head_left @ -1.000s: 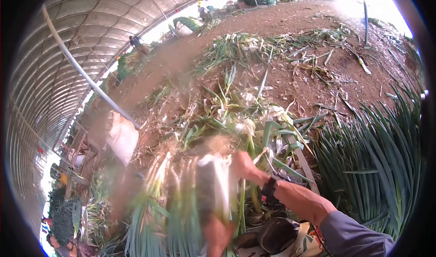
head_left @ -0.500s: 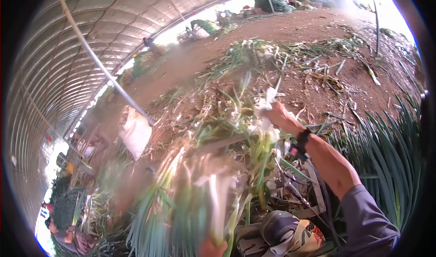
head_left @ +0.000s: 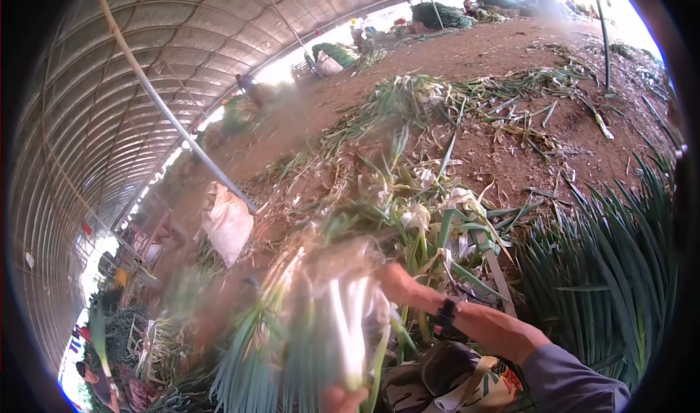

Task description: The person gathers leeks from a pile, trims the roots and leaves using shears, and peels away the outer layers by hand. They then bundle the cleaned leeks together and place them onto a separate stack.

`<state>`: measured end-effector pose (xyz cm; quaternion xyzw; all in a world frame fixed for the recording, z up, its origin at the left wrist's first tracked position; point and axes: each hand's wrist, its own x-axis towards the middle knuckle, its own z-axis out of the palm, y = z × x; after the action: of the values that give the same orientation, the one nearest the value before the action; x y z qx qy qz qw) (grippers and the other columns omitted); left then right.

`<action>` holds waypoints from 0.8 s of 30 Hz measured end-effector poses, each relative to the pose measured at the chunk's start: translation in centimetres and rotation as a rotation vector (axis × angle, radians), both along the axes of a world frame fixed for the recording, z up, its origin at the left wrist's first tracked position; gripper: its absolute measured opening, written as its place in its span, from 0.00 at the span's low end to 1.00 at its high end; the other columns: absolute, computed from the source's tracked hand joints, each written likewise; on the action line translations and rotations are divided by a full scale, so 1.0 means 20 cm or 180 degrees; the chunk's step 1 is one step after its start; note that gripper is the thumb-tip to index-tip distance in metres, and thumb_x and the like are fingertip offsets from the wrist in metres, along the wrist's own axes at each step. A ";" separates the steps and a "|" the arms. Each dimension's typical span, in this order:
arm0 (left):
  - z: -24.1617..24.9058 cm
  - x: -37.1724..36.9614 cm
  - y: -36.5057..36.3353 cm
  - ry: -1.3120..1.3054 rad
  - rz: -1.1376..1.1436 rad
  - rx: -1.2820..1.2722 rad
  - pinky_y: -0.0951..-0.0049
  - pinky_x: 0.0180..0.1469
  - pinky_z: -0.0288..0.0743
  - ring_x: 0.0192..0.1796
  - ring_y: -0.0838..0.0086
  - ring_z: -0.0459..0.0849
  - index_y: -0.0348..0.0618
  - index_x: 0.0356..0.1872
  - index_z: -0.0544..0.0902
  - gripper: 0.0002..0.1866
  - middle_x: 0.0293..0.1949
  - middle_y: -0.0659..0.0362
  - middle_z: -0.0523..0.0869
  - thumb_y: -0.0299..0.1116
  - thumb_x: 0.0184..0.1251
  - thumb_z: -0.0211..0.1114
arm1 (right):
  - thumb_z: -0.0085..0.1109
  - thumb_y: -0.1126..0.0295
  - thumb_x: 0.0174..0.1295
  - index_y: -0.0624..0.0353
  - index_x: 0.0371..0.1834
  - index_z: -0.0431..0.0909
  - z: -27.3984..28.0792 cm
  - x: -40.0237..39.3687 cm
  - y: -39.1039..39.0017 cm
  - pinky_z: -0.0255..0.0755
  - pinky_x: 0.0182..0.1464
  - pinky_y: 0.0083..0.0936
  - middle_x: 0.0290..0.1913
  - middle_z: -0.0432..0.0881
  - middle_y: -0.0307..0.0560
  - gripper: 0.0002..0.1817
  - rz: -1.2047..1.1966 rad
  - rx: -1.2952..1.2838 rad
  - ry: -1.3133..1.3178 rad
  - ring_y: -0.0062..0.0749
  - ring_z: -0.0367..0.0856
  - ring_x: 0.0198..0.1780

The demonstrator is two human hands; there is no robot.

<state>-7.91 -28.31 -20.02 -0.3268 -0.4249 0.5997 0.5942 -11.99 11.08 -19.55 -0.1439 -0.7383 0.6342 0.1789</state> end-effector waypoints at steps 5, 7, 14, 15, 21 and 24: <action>0.01 0.10 0.04 0.0146 -0.0108 0.0538 0.46 0.84 0.39 0.86 0.60 0.36 0.49 0.84 0.40 0.46 0.85 0.57 0.37 0.65 0.79 0.45 | 0.49 0.79 0.65 0.70 0.41 0.80 0.10 -0.19 0.30 0.77 0.30 0.29 0.37 0.85 0.52 0.10 -0.1609 -0.0246 0.0269 0.29 0.82 0.35; -0.04 0.07 0.00 0.2669 -0.0023 -0.0098 0.43 0.82 0.43 0.85 0.58 0.38 0.51 0.84 0.41 0.46 0.85 0.58 0.36 0.66 0.78 0.45 | 0.51 0.79 0.66 0.69 0.38 0.84 0.28 -0.09 0.46 0.73 0.23 0.23 0.33 0.86 0.48 0.09 -0.1749 -0.0908 0.0551 0.25 0.80 0.28; 0.06 0.08 0.11 0.8536 -0.1772 -0.4131 0.45 0.62 0.74 0.71 0.54 0.71 0.47 0.80 0.57 0.42 0.72 0.46 0.68 0.60 0.74 0.59 | 0.68 0.76 0.54 0.64 0.58 0.80 0.25 0.12 0.53 0.82 0.55 0.33 0.53 0.85 0.50 0.25 0.0993 0.1763 0.1920 0.38 0.85 0.56; 0.15 0.10 0.20 0.9336 -0.1706 -0.4319 0.49 0.56 0.78 0.64 0.55 0.79 0.43 0.78 0.61 0.40 0.64 0.44 0.77 0.56 0.73 0.62 | 0.65 0.82 0.47 0.64 0.57 0.80 0.36 0.23 0.37 0.83 0.55 0.36 0.53 0.86 0.51 0.28 0.0579 0.2073 0.1139 0.41 0.86 0.54; -0.12 0.12 0.25 1.0944 -0.1327 -0.5223 0.58 0.32 0.79 0.31 0.53 0.87 0.27 0.68 0.67 0.37 0.32 0.46 0.87 0.45 0.69 0.69 | 0.55 0.76 0.59 0.63 0.47 0.81 0.50 0.29 -0.05 0.80 0.30 0.31 0.34 0.83 0.52 0.14 0.0357 0.2721 0.0257 0.38 0.84 0.32; -0.04 0.20 0.28 1.0810 -0.1566 -0.5182 0.57 0.33 0.80 0.35 0.49 0.88 0.23 0.72 0.63 0.41 0.39 0.41 0.87 0.46 0.69 0.67 | 0.58 0.70 0.60 0.59 0.39 0.84 0.46 0.18 0.01 0.81 0.32 0.32 0.32 0.83 0.52 0.08 0.0068 0.3565 -0.0455 0.39 0.85 0.33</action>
<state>-3.84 -22.66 -20.90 -0.3197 -0.9233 -0.1828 -0.1090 -8.39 11.38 -10.41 -0.0621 -0.9738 0.1360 0.1711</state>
